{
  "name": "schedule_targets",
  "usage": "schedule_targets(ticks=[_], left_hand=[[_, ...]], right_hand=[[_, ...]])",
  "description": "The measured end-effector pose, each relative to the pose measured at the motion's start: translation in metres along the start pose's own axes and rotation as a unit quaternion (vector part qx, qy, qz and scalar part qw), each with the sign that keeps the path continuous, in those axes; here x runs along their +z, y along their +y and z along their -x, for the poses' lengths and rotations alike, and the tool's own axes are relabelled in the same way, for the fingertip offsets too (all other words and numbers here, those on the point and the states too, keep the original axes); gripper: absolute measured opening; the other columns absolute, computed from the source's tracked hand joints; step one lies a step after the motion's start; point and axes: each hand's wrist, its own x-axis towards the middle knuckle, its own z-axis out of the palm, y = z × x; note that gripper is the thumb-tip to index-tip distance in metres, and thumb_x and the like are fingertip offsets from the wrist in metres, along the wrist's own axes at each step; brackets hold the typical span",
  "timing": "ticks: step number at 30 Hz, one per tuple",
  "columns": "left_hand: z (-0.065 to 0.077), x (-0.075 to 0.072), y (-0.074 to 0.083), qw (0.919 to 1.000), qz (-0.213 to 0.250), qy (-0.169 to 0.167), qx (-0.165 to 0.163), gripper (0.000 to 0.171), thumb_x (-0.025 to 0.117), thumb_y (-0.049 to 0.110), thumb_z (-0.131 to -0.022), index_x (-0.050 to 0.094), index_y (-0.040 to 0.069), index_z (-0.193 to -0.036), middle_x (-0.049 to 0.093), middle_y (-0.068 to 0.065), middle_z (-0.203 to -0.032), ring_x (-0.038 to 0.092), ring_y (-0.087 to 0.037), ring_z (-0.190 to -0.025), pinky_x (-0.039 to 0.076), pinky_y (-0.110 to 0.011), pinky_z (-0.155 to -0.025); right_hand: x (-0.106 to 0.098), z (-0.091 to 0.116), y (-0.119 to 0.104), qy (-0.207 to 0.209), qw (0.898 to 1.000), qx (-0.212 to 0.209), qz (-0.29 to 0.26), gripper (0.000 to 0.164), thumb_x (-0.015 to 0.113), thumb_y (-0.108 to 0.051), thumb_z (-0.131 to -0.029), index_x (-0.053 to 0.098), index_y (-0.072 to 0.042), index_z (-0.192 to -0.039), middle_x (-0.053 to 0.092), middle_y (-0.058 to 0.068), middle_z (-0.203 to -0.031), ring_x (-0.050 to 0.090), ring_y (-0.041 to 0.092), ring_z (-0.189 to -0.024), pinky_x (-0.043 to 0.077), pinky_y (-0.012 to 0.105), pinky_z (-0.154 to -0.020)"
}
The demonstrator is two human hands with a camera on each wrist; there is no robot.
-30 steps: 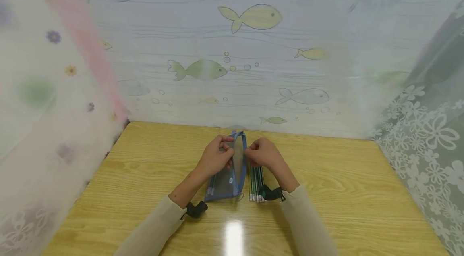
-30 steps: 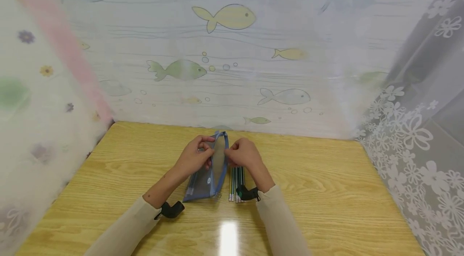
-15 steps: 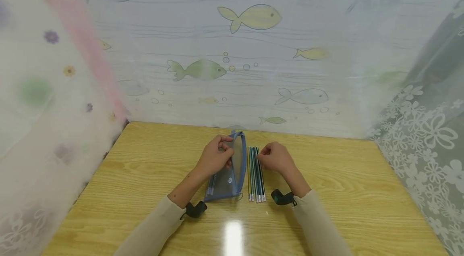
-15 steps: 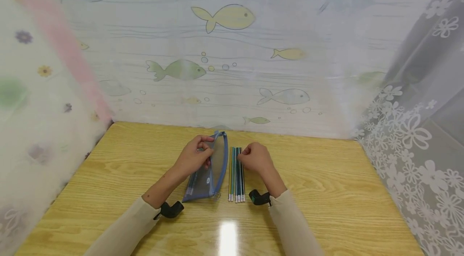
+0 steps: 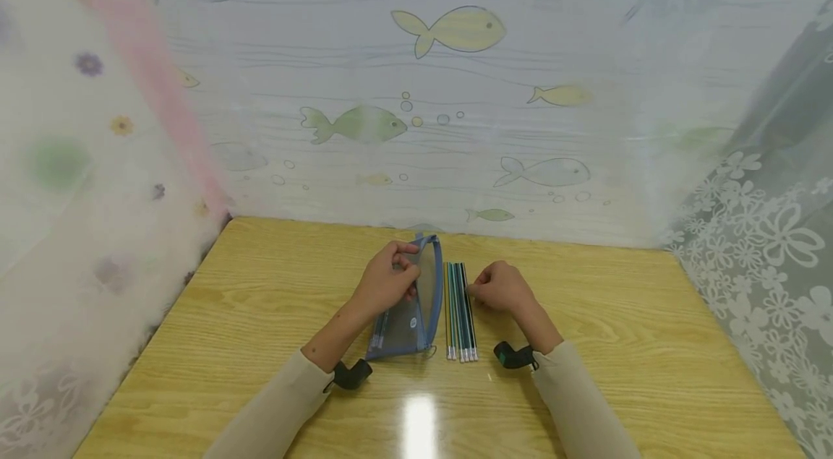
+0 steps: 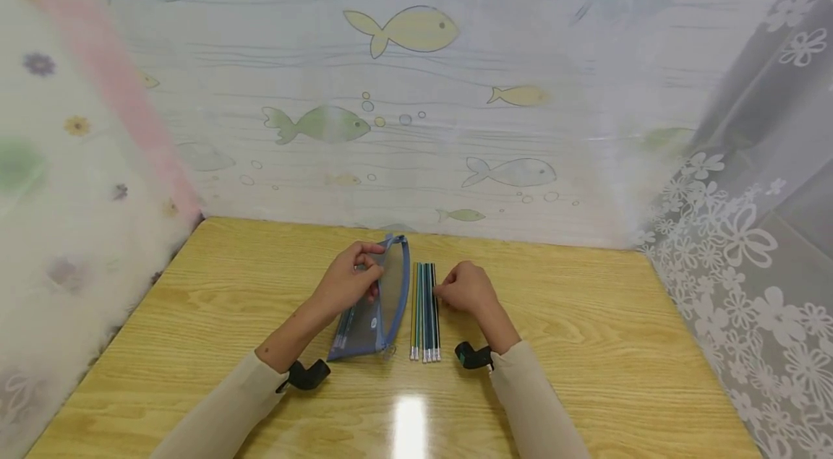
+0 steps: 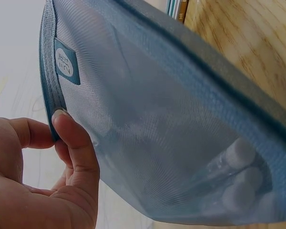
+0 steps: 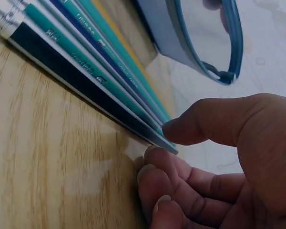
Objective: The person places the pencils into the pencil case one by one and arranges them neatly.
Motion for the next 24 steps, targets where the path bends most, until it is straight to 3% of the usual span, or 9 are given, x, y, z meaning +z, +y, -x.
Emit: schedule_targets(ticks=[5,10,14,17,24], left_hand=[[0.000,0.000,0.000,1.0000,-0.001,0.000,0.000,0.038,0.058,0.007,-0.101,0.059,0.006,-0.139,0.064,-0.009,-0.088,0.065,-0.021,-0.062,0.061,-0.041,-0.063],[0.000,0.000,0.000,1.0000,0.001,-0.001,0.000,0.038,0.059,0.008,-0.101,0.059,0.006,-0.139,0.064,-0.008,-0.087,0.065,-0.021,-0.062,0.062,-0.049,-0.066],[0.000,0.000,0.000,1.0000,0.001,-0.001,0.000,0.038,0.060,0.008,-0.101,0.059,0.006,-0.139,0.064,-0.008,-0.088,0.065,-0.021,-0.062,0.061,-0.045,-0.064],[0.000,-0.001,0.000,1.0000,0.002,-0.001,0.000,0.038,0.060,0.008,-0.101,0.059,0.006,-0.139,0.063,-0.008,-0.088,0.065,-0.021,-0.062,0.061,-0.041,-0.063],[0.000,-0.001,0.002,1.0000,0.005,-0.001,0.000,0.039,0.059,0.007,-0.101,0.059,0.004,-0.140,0.064,-0.009,-0.087,0.065,-0.022,-0.062,0.059,-0.038,-0.061]], right_hand=[[0.003,0.002,-0.002,0.019,1.000,0.004,0.013,0.029,0.076,-0.020,-0.093,0.073,-0.007,-0.067,0.066,-0.001,-0.060,0.055,0.015,-0.052,0.045,0.028,-0.052],[0.004,0.004,-0.006,0.030,0.999,0.017,0.026,0.047,0.077,-0.021,-0.092,0.057,-0.015,-0.050,0.049,-0.006,-0.047,0.046,0.013,-0.045,0.037,0.027,-0.048],[0.005,0.004,-0.008,0.041,0.997,0.035,0.046,0.056,0.078,-0.021,-0.089,0.044,-0.019,-0.044,0.034,-0.009,-0.044,0.033,0.010,-0.043,0.026,0.024,-0.044],[0.007,0.005,-0.010,0.050,0.994,0.058,0.072,0.055,0.077,-0.023,-0.086,0.040,-0.020,-0.045,0.029,-0.009,-0.046,0.028,0.010,-0.044,0.021,0.025,-0.043],[0.012,0.006,-0.013,0.059,0.988,0.090,0.114,0.045,0.073,-0.025,-0.085,0.040,-0.019,-0.055,0.032,-0.007,-0.052,0.033,0.011,-0.046,0.024,0.027,-0.041]])
